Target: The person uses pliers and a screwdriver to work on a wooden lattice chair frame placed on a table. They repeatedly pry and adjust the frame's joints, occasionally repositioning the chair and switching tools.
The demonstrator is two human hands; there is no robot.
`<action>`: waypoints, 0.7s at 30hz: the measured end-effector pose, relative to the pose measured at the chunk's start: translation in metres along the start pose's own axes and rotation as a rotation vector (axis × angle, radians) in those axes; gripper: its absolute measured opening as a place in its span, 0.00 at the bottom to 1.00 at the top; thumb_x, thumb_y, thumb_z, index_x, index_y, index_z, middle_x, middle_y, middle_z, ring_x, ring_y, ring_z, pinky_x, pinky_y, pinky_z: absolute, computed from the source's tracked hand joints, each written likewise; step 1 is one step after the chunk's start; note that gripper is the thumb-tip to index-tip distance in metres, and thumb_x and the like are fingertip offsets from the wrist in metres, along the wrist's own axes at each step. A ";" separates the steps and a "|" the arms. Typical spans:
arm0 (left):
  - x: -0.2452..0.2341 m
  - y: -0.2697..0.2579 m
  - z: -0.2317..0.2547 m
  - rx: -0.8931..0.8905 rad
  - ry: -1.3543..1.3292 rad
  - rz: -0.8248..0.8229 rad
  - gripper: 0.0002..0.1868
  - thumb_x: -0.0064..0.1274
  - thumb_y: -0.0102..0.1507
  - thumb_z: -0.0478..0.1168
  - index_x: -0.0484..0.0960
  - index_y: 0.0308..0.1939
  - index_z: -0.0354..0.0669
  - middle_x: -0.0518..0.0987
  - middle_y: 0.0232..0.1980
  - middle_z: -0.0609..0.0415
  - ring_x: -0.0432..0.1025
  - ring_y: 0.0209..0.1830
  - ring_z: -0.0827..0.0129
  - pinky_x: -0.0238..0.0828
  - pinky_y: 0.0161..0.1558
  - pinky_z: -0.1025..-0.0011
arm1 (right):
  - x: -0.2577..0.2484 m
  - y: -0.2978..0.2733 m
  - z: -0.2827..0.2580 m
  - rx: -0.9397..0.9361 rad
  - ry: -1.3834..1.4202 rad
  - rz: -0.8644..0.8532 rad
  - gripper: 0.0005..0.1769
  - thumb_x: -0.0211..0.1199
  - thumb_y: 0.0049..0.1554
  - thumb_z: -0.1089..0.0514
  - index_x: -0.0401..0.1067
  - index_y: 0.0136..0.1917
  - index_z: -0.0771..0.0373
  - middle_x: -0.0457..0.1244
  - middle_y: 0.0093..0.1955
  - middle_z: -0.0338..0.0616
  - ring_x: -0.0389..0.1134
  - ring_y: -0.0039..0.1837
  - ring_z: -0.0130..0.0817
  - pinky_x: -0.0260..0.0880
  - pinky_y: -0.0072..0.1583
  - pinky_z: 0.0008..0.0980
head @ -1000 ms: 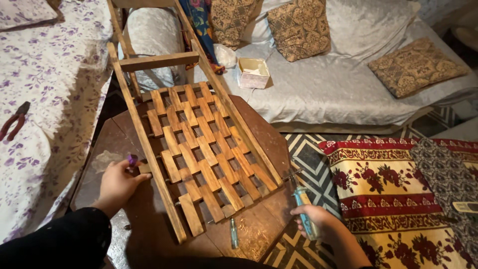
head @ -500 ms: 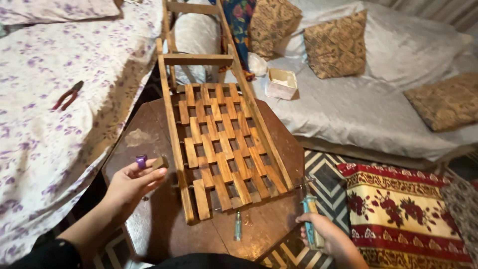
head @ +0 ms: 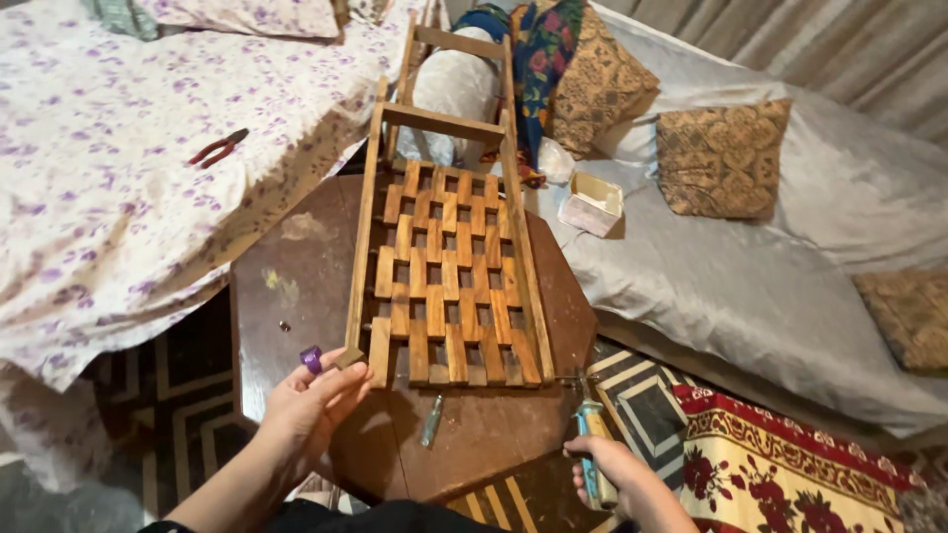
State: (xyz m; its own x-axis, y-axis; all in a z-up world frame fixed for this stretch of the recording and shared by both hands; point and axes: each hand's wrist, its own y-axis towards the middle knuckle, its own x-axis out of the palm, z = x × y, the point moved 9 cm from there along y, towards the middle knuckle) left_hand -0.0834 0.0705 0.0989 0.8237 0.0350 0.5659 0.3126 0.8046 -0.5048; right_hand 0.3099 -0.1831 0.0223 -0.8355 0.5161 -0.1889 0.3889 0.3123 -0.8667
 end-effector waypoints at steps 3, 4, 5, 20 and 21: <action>0.002 -0.012 -0.028 0.003 0.007 -0.008 0.20 0.60 0.57 0.28 0.80 0.54 0.35 0.83 0.47 0.48 0.78 0.52 0.60 0.78 0.57 0.66 | -0.003 0.002 0.002 0.003 -0.003 -0.030 0.14 0.65 0.55 0.52 0.72 0.50 0.62 0.62 0.33 0.42 0.65 0.32 0.32 0.71 0.35 0.34; 0.002 -0.015 -0.034 0.003 -0.046 0.009 0.19 0.59 0.59 0.30 0.78 0.54 0.35 0.83 0.48 0.49 0.78 0.53 0.59 0.78 0.57 0.66 | -0.003 0.004 0.002 0.001 -0.012 -0.038 0.14 0.65 0.56 0.52 0.70 0.49 0.63 0.62 0.33 0.42 0.64 0.32 0.33 0.71 0.35 0.35; 0.005 -0.018 -0.040 0.000 -0.098 0.021 0.17 0.58 0.61 0.32 0.77 0.54 0.35 0.83 0.49 0.49 0.78 0.54 0.58 0.78 0.57 0.66 | -0.005 0.005 0.002 0.000 -0.018 -0.042 0.14 0.65 0.56 0.53 0.69 0.49 0.63 0.62 0.33 0.43 0.64 0.32 0.34 0.71 0.35 0.35; 0.031 -0.058 -0.043 -0.092 -0.222 0.126 0.21 0.37 0.71 0.50 0.76 0.58 0.42 0.79 0.60 0.46 0.76 0.61 0.58 0.74 0.58 0.66 | -0.015 0.007 -0.004 -0.010 -0.092 -0.129 0.13 0.65 0.57 0.52 0.71 0.48 0.64 0.62 0.31 0.43 0.63 0.31 0.33 0.68 0.35 0.34; 0.028 -0.059 -0.045 -0.108 -0.166 0.163 0.25 0.31 0.72 0.54 0.76 0.58 0.44 0.80 0.60 0.45 0.76 0.60 0.59 0.75 0.58 0.64 | -0.016 0.007 -0.003 0.001 -0.091 -0.133 0.13 0.65 0.57 0.52 0.71 0.48 0.63 0.62 0.31 0.42 0.63 0.31 0.33 0.68 0.35 0.34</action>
State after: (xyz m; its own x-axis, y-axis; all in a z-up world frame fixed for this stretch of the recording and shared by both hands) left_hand -0.0580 -0.0030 0.1150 0.7815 0.2627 0.5659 0.2382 0.7127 -0.6598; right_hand 0.3266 -0.1868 0.0203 -0.9115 0.3954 -0.1133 0.2719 0.3725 -0.8873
